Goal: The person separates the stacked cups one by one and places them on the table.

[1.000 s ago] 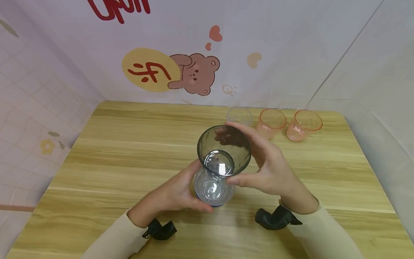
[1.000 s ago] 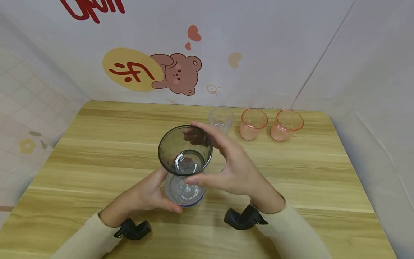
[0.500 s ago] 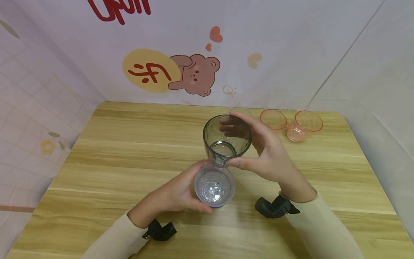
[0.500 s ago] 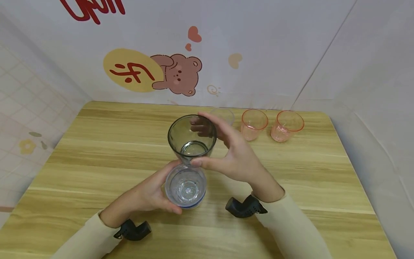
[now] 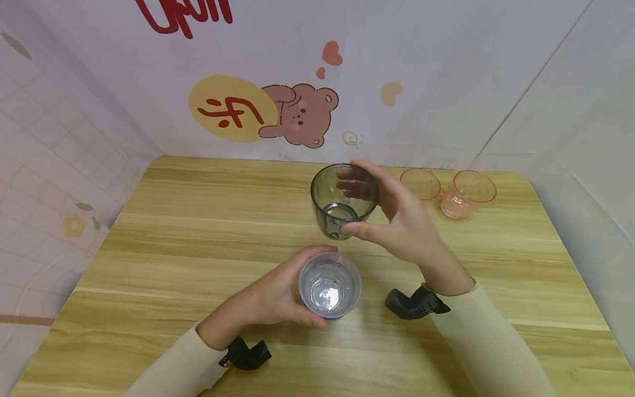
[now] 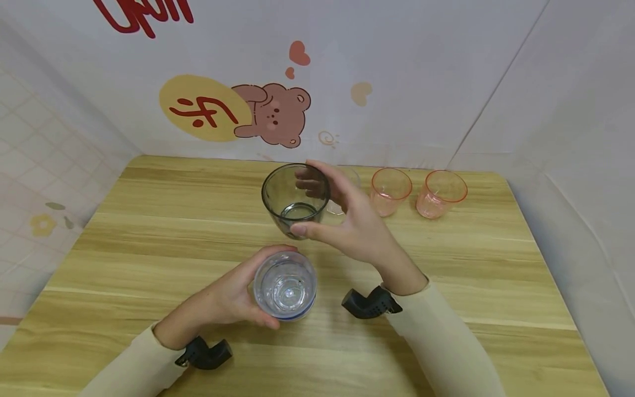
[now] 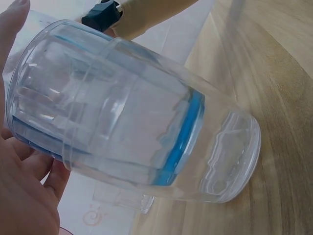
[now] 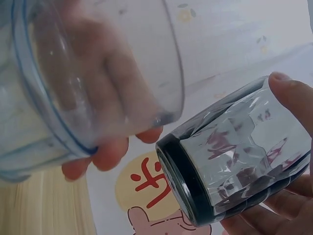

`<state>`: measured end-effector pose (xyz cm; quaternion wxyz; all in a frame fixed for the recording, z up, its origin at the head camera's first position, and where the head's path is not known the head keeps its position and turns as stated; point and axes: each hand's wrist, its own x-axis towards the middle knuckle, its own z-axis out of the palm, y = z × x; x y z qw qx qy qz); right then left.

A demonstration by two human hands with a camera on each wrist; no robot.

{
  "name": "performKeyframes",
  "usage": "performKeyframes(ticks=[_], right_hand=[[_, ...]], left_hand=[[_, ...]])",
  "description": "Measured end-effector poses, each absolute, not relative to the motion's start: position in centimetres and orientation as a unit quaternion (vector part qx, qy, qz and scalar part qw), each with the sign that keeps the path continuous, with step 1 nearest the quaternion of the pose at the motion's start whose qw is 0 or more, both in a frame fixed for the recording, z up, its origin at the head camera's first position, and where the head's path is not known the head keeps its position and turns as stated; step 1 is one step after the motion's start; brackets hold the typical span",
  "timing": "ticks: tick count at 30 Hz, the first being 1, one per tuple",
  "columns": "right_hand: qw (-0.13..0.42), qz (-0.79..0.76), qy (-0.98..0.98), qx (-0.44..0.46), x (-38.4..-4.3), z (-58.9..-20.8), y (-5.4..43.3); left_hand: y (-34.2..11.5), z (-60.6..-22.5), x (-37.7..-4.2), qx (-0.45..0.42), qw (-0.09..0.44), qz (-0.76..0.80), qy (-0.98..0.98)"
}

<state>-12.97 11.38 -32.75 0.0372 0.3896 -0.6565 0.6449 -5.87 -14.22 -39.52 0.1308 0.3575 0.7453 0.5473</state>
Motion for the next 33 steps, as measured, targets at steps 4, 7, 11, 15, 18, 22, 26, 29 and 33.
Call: performKeyframes(ticks=[4,7,11,15,18,22,26,29,33], right_hand=[[0.034,0.648,-0.661,0.378,-13.6,-33.0,11.2],[0.031,0.646,-0.667,0.369,-14.1,-33.3,11.1],[0.028,0.645,-0.678,0.351,-14.5,-33.6,10.8],[0.021,0.650,-0.687,0.326,-15.0,-33.8,10.6],[0.012,0.654,-0.690,0.310,-15.4,-34.0,10.4],[0.002,0.652,-0.697,0.298,-15.8,-34.5,10.2],[-0.003,0.645,-0.706,0.292,-16.2,-34.9,9.9],[-0.006,0.637,-0.716,0.285,-16.6,-35.2,9.6],[-0.008,0.630,-0.726,0.275,-17.1,-35.6,9.2]], left_hand=[[-14.1,-39.4,-5.8,0.350,0.131,0.548,0.749],[-14.1,-39.4,-5.7,0.346,0.132,0.548,0.750],[-14.2,-39.7,-5.8,0.351,0.133,0.549,0.746],[-14.2,-40.0,-5.9,0.359,0.137,0.554,0.738],[-14.1,-40.0,-5.9,0.361,0.138,0.556,0.736],[-14.1,-40.0,-5.8,0.360,0.142,0.558,0.734],[-14.0,-40.0,-5.7,0.361,0.144,0.563,0.729],[-14.1,-40.0,-5.7,0.356,0.145,0.564,0.731],[-14.1,-39.9,-5.6,0.345,0.156,0.566,0.732]])
